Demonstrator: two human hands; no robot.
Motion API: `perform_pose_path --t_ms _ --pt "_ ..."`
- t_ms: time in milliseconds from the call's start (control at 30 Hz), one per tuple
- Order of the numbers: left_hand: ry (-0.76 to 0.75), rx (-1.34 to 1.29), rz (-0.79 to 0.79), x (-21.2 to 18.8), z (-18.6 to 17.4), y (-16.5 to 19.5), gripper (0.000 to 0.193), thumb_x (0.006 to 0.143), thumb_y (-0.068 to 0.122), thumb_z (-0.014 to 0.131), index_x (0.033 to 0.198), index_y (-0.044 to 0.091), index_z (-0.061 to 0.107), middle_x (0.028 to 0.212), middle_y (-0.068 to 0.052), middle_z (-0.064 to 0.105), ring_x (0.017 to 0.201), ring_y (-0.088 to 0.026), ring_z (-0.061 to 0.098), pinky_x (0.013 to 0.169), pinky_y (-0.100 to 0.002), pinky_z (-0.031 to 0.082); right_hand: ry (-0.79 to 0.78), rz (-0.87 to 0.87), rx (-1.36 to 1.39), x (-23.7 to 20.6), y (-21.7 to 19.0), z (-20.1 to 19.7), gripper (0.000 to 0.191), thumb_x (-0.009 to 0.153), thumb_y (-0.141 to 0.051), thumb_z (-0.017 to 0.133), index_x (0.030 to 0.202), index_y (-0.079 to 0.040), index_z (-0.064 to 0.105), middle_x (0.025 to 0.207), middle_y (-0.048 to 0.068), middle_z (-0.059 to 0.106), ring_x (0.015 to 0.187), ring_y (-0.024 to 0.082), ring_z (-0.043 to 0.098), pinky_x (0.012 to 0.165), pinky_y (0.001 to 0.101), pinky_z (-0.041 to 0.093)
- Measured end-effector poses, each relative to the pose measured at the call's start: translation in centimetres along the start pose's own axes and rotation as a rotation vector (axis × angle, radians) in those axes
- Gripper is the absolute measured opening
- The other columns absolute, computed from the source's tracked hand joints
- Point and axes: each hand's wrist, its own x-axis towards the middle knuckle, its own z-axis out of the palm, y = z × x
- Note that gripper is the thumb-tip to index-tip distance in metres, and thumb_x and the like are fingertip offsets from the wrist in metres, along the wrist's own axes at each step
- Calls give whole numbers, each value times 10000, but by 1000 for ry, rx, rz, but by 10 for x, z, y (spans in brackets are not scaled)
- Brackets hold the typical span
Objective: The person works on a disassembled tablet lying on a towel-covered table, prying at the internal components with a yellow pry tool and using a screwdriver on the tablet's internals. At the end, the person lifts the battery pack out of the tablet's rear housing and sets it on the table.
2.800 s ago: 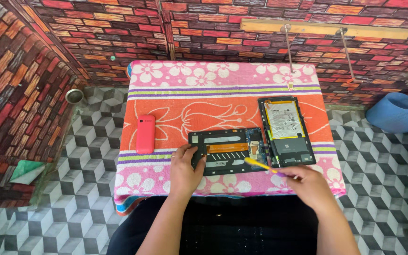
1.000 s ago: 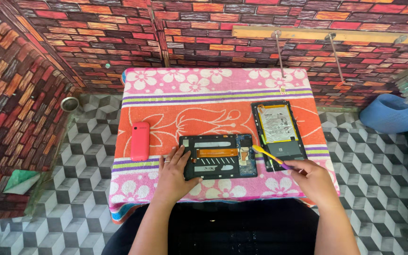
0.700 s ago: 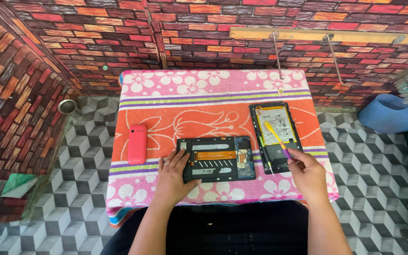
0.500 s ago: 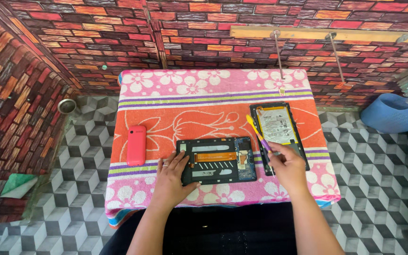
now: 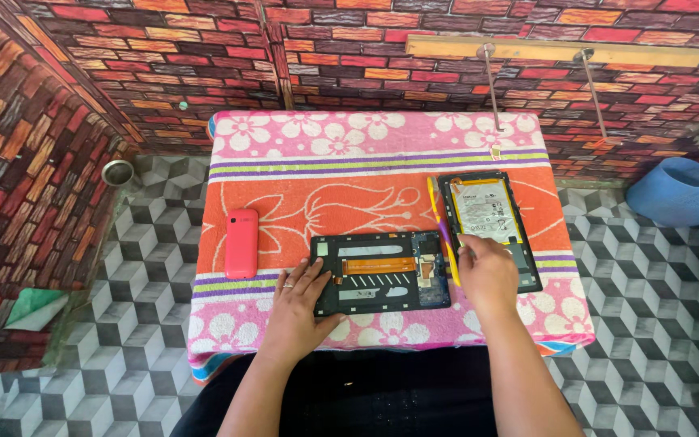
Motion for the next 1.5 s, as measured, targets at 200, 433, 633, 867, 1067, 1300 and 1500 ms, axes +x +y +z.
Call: perform_pose_path --t_ms 200,433,633,867,1067,1300,1500 --pt "105 45 39 4 0 21 746 647 360 880 1288 63 638 1464 -218 492 1403 -415 382 1142 -597 235 -152 217 -70 2 16 -5 339 838 -187 771 1173 -138 739 972 119 734 853 329 706 762 453 553" --pt "109 26 284 -3 25 58 373 813 253 788 1129 68 716 1084 -100 654 1085 -337 602 956 -484 456 -79 217 241 -1 35 -5 552 862 -87 759 1397 -89 622 949 110 728 802 241 708 745 369 565" --pt "37 173 278 -2 47 77 187 813 194 754 892 49 666 958 -142 621 972 -339 620 826 -467 487 37 196 883 -11 48 -6 365 912 73 718 1260 16 626 1100 77 658 881 116 679 754 261 568" --pt "0 156 178 7 52 79 233 802 240 781 849 48 659 878 -142 627 835 -340 649 755 -461 510 32 38 708 -31 14 -1 294 969 -10 673 1250 1 585 1115 84 741 993 129 718 892 265 581" --pt "-157 143 66 13 40 82 341 757 354 834 835 50 701 857 -135 656 802 -333 672 748 -451 526 -5 -52 618 -34 -6 -5 218 980 -43 657 1183 -20 582 1074 87 739 954 142 736 856 277 591" --pt "-134 122 56 18 32 93 391 760 396 839 804 33 700 906 -162 643 859 -351 647 810 -473 499 -54 -39 617 -35 -5 -6 204 985 -37 647 1172 -29 569 1051 83 747 949 159 751 851 289 590" --pt "75 75 174 22 41 95 526 791 376 822 1143 7 694 1173 -176 623 1142 -383 569 981 -521 409 -66 -59 590 -34 -11 -7 184 983 -33 647 1155 -43 586 1059 82 764 953 156 764 821 284 600"
